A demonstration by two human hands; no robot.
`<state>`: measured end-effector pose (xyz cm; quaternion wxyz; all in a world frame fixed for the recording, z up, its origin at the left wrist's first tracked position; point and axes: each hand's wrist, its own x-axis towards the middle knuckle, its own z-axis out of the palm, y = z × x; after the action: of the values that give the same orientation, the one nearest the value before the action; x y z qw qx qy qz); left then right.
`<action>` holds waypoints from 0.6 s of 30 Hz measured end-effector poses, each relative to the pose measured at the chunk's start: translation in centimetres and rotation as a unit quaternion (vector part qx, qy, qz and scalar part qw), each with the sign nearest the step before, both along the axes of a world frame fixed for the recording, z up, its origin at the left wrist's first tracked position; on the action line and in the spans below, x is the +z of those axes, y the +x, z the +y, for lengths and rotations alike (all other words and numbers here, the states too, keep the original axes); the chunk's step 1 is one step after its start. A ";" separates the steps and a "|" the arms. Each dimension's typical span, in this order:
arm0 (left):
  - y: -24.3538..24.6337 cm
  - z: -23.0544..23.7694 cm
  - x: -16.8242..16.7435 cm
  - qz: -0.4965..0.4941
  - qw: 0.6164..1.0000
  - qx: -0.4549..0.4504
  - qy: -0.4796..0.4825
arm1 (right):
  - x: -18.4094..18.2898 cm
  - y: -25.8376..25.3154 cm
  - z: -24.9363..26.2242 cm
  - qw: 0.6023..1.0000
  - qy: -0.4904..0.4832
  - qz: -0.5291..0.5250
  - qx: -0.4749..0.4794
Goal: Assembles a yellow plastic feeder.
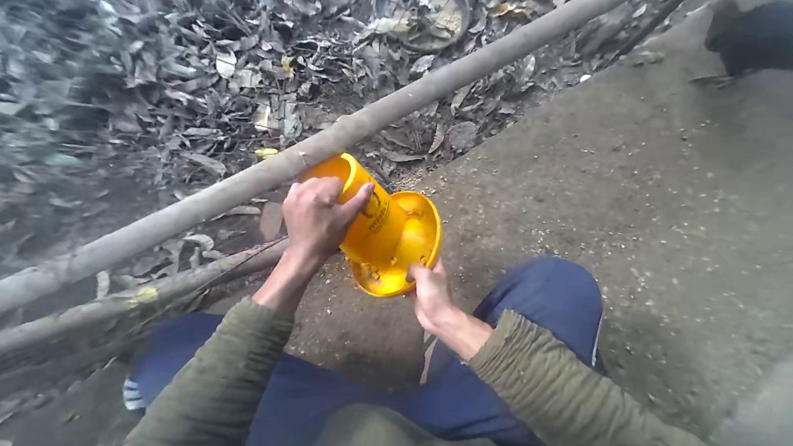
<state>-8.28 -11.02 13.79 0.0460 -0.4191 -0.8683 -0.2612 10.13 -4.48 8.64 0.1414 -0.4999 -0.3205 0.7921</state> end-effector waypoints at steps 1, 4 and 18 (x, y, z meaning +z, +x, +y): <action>0.2 0.1 0.1 -0.005 1.000 0.006 0.000 | -0.1 0.1 0.0 1.000 0.000 0.002 -0.001; 0.5 0.3 0.3 -0.014 1.000 0.013 0.004 | -0.2 0.3 -0.1 1.000 -0.002 0.009 0.013; 0.3 1.8 1.0 -0.086 0.994 0.061 -0.006 | 0.5 -0.1 -0.1 0.999 0.019 0.039 0.025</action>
<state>-7.99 -9.21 14.84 -0.0160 -0.3419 -0.8945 -0.2877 10.02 -4.60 9.16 0.1431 -0.4577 -0.3425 0.8079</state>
